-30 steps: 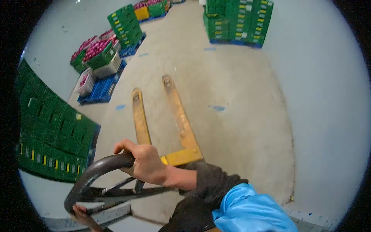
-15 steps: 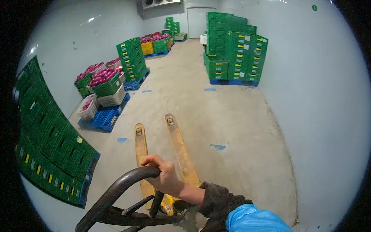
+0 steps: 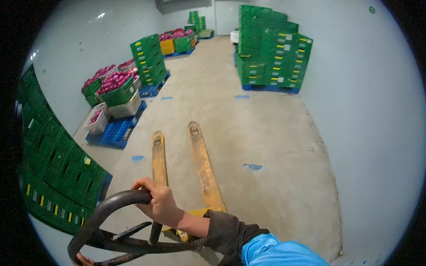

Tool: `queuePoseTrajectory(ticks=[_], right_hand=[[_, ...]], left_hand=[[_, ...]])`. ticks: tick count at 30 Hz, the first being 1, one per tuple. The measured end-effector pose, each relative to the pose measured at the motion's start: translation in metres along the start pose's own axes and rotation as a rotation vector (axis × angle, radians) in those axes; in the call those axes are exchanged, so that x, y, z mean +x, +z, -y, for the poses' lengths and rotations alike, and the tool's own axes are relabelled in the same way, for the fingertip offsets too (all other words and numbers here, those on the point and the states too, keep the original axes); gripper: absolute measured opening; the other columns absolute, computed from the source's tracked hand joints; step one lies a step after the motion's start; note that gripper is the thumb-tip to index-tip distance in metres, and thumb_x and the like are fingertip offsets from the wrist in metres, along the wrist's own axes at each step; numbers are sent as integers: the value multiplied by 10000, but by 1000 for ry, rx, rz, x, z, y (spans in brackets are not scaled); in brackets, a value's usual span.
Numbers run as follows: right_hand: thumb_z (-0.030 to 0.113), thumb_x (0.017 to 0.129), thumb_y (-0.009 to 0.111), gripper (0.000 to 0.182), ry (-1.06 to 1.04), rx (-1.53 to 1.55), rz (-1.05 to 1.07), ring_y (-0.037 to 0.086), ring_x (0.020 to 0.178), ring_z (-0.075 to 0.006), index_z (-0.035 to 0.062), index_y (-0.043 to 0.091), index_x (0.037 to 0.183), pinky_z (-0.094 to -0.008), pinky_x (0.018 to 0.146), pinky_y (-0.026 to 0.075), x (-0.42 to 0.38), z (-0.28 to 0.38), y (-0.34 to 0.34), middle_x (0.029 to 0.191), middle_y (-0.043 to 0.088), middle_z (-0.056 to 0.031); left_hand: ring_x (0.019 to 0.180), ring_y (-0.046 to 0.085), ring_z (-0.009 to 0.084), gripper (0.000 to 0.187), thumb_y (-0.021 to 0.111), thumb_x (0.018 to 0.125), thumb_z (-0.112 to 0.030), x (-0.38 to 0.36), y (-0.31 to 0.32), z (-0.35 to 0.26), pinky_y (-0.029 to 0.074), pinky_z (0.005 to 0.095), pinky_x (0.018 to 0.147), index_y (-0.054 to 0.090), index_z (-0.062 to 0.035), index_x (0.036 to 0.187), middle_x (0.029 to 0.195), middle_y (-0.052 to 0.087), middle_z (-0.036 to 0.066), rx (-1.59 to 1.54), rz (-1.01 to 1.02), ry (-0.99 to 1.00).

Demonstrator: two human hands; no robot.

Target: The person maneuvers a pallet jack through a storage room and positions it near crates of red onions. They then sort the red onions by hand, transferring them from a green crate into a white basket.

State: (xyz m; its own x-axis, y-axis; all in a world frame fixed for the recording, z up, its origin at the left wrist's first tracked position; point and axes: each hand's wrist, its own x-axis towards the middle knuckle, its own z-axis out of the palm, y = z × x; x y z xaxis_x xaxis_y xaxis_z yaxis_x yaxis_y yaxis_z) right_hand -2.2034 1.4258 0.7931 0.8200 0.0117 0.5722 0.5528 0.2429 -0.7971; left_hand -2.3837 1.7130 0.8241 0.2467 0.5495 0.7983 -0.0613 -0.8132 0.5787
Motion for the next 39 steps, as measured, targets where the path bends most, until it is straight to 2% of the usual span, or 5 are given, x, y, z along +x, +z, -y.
queuePoseTrajectory(ticks=[4, 6, 20, 24, 39], right_hand=[[-16, 760, 697, 303, 19, 57, 89, 563, 642, -94, 51, 574, 1029, -244, 573, 447, 18, -17, 14, 753, 603, -46], [-28, 749, 683, 286, -128, 22, 82, 586, 608, -154, 40, 579, 1007, -267, 552, 452, 28, -24, 19, 752, 606, -73], [-31, 706, 690, 338, -116, -26, 27, 628, 639, -269, 36, 580, 1018, -314, 554, 467, 154, -111, 38, 754, 594, -128], [-4, 705, 697, 318, -122, -105, -24, 618, 620, -246, 46, 581, 997, -311, 549, 465, 176, -128, 36, 743, 582, -114], [74, 652, 736, 499, 24, 137, 402, 608, 744, -338, 15, 529, 1102, -380, 625, 475, 97, -76, 128, 841, 580, -147]], left_hand=[[458, 347, 92, 250, 543, 954, -233, 40, 8, 160, 298, 251, 443, 546, -19, 825, 594, 422, 14, 26, -51, 199], [474, 388, 89, 216, 526, 962, -225, 48, 66, 78, 334, 246, 445, 550, -17, 912, 648, 454, 19, -231, -122, -152], [483, 397, 78, 208, 491, 957, -191, 138, 202, 138, 360, 241, 453, 479, -84, 778, 598, 442, -7, -233, 98, -216], [536, 459, 59, 169, 545, 956, -195, 151, 229, 163, 358, 194, 467, 542, -34, 1006, 676, 512, -5, -278, 183, -180], [500, 419, 127, 267, 574, 901, -181, 239, 390, 177, 373, 296, 521, 446, -92, 684, 576, 428, 8, -597, 521, -244]])
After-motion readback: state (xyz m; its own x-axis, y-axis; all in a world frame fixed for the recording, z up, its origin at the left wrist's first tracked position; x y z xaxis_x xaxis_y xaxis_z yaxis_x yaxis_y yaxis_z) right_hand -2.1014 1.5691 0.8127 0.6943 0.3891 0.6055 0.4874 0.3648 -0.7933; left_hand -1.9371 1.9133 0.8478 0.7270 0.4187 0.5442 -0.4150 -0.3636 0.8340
